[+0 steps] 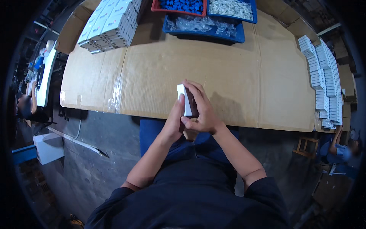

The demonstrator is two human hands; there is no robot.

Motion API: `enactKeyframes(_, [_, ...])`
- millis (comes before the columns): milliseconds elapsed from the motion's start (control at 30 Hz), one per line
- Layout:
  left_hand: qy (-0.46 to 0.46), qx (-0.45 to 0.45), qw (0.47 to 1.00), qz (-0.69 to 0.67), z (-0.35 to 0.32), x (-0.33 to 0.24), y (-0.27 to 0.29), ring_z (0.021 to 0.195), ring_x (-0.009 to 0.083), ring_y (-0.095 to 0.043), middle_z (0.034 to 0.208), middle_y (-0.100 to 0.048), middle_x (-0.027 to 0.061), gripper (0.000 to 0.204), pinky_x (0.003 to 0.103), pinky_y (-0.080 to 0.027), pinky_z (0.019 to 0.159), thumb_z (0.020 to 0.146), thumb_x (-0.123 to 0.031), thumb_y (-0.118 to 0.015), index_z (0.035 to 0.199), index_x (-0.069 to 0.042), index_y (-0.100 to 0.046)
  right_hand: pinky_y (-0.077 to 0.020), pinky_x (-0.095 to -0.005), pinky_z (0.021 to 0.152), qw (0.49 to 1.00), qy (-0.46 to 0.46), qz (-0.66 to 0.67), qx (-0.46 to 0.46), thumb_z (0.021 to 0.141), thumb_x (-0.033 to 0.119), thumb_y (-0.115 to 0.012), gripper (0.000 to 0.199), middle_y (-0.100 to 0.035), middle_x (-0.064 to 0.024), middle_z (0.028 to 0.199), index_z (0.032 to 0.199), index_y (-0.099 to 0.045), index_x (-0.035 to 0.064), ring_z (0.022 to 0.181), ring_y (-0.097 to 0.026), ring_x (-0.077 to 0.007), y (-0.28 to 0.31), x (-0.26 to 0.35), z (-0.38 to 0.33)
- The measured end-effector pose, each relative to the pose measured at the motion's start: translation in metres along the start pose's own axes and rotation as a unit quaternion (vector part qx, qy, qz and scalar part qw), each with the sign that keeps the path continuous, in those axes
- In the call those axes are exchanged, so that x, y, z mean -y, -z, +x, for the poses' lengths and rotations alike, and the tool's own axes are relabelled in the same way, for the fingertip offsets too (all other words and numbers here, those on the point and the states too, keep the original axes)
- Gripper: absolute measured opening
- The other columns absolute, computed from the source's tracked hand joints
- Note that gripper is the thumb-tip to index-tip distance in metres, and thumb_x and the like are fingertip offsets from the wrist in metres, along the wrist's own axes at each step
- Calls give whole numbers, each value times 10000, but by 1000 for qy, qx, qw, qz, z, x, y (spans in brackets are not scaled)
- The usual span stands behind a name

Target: Manually assembling small components into a white electronic device casing.

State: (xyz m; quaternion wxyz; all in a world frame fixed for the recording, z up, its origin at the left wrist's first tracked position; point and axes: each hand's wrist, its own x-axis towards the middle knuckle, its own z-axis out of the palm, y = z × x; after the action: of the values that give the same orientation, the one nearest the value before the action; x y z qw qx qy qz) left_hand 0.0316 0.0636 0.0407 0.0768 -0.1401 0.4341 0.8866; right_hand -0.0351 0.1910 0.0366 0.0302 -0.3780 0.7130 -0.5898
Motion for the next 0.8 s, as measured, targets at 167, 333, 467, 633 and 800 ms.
enactKeyframes(167, [75, 10, 997, -13, 25, -4, 3, 1076, 180, -667, 1237, -632, 84, 667, 321, -579, 884, 1076, -621, -391, 1418, -59, -497, -383, -481, 1165, 995, 35, -82, -39, 883, 399, -736, 859, -448, -265, 1533, 1517, -411, -80, 1401, -458, -421, 3, -22, -4])
enactKeyframes(333, [123, -5, 991, -45, 25, -7, -5, 1042, 161, -675, 1234, -638, 71, 649, 308, -581, 864, 1073, -605, -429, 1452, -80, -481, -420, -474, 1137, 991, 67, -108, -50, 900, 400, -709, 813, -490, -268, 1499, 1484, -449, -103, 1356, -511, -423, 9, -33, -5])
enactKeyframes(467, [121, -7, 992, -46, 24, 1, -9, 1034, 151, -672, 1207, -646, 62, 625, 303, -580, 839, 1072, -596, -443, 1432, -87, -494, -451, -473, 1112, 989, 71, -108, -65, 945, 447, -643, 766, -544, -281, 1446, 1445, -498, -115, 1309, -560, -435, 8, -39, -10])
enactKeyframes(633, [89, -48, 994, -44, 25, 9, -16, 929, 127, -677, 1113, -654, 54, 588, 285, -569, 770, 1076, -574, -460, 1357, -61, -524, -470, -479, 1103, 989, 62, -101, -86, 997, 461, -586, 730, -560, -295, 1437, 1453, -502, -103, 1297, -587, -444, 7, -42, -16])
enactKeyframes(800, [83, -74, 992, -56, 23, 12, -24, 860, 121, -665, 1047, -650, 49, 561, 270, -557, 750, 1075, -560, -470, 1313, -57, -538, -473, -460, 1111, 989, 32, -126, -66, 1059, 487, -493, 715, -540, -282, 1477, 1485, -477, -87, 1343, -563, -443, 7, -35, -22])
